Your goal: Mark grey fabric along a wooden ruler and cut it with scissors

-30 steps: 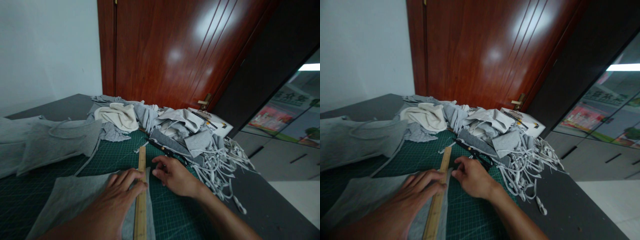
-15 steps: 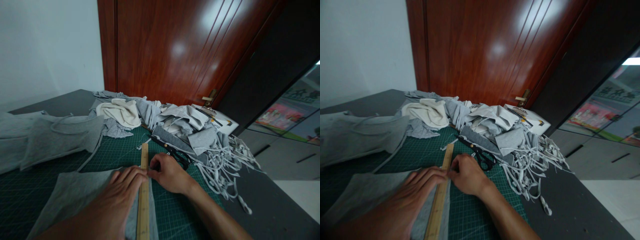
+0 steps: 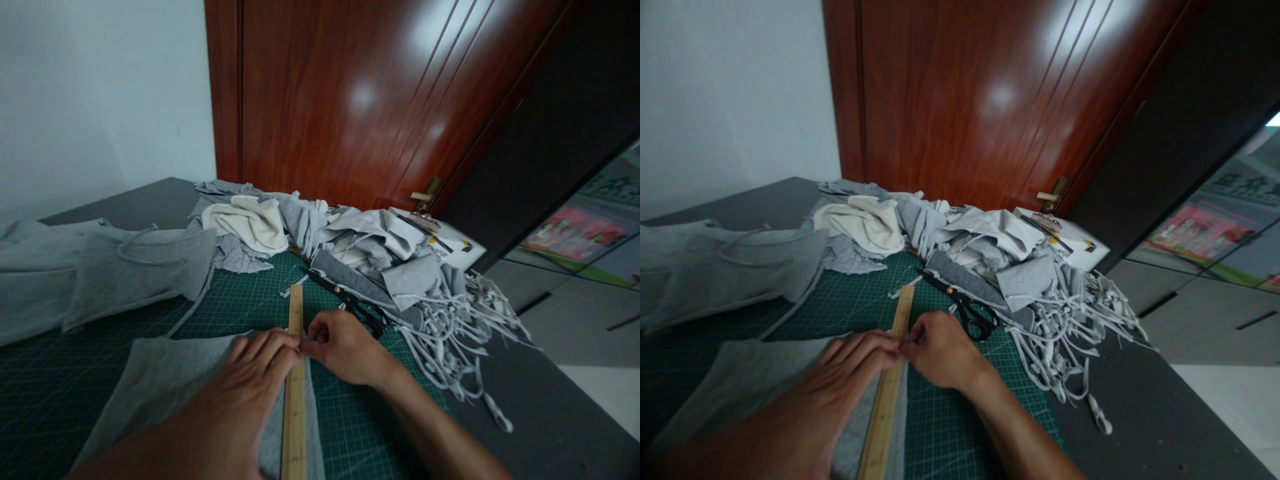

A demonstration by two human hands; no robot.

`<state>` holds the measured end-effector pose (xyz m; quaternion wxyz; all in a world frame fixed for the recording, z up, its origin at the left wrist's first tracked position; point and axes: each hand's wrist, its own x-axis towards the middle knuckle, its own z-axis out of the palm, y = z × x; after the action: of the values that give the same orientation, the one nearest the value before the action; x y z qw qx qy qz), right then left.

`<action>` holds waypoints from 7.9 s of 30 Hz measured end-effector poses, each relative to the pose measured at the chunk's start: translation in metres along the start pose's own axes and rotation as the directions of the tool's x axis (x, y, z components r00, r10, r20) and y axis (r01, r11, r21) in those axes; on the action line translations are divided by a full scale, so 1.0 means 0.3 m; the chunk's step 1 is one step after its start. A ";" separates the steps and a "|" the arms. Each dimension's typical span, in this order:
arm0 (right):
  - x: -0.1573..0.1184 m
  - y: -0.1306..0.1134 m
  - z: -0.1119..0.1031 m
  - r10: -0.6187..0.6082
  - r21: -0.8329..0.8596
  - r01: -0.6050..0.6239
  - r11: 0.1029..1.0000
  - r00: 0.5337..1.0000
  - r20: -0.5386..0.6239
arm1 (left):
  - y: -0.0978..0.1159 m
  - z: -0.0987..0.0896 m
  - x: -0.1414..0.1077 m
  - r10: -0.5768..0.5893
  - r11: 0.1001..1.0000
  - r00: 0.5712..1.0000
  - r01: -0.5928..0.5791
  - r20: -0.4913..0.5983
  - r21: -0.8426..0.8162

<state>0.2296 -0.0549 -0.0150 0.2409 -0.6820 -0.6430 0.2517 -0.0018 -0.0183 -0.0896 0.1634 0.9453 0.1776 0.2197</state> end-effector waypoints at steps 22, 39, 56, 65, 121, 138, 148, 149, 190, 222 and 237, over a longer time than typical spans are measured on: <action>0.016 0.024 0.028 0.160 0.344 -0.230 0.911 0.962 0.220 | 0.020 -0.042 0.018 0.027 0.999 0.998 -0.028 0.052 0.017; -0.018 0.012 0.065 0.064 0.261 -0.051 0.964 0.997 -0.044 | 0.016 -0.047 0.011 0.006 1.000 0.998 -0.004 0.064 -0.028; -0.023 0.041 0.015 0.086 0.026 -0.083 0.996 0.987 -0.134 | 0.047 -0.075 0.035 0.003 0.998 0.999 0.000 0.040 -0.057; -0.027 0.040 0.000 0.005 -0.013 -0.007 1.000 0.990 -0.142 | 0.053 -0.069 0.048 0.010 0.997 1.000 -0.008 0.022 -0.083; -0.026 0.089 0.014 -0.084 0.581 0.103 0.808 0.995 -0.061 | 0.030 -0.057 0.026 0.000 0.999 0.999 0.001 0.035 -0.037; -0.016 0.117 0.032 -0.060 0.404 0.096 0.910 0.993 -0.101 | 0.071 -0.080 0.041 -0.021 0.999 0.996 0.023 0.083 -0.025; -0.015 0.124 0.036 -0.085 0.371 0.124 0.920 0.989 -0.119 | 0.055 -0.080 0.038 -0.019 0.998 0.997 0.023 0.076 -0.052; -0.015 0.124 0.036 -0.086 0.370 0.125 0.920 0.989 -0.121 | 0.053 -0.077 0.037 -0.022 0.999 0.997 0.026 0.078 -0.046; -0.025 0.101 0.037 -0.121 0.253 0.166 0.953 0.975 -0.186 | 0.097 -0.138 0.066 -0.051 0.996 0.988 0.060 0.144 -0.062; -0.026 0.084 0.033 -0.173 0.128 0.201 0.971 0.965 -0.200 | 0.096 -0.133 0.077 -0.024 0.999 0.988 0.031 0.155 -0.042; -0.029 0.094 0.021 -0.225 0.091 0.244 0.965 0.958 -0.176 | 0.112 -0.128 0.087 -0.075 0.997 0.980 0.078 0.185 -0.008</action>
<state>0.2463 -0.0652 -0.0380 0.3593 -0.6047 -0.6822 0.1999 0.0109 -0.0284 -0.0346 0.1947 0.9528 0.1961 0.1260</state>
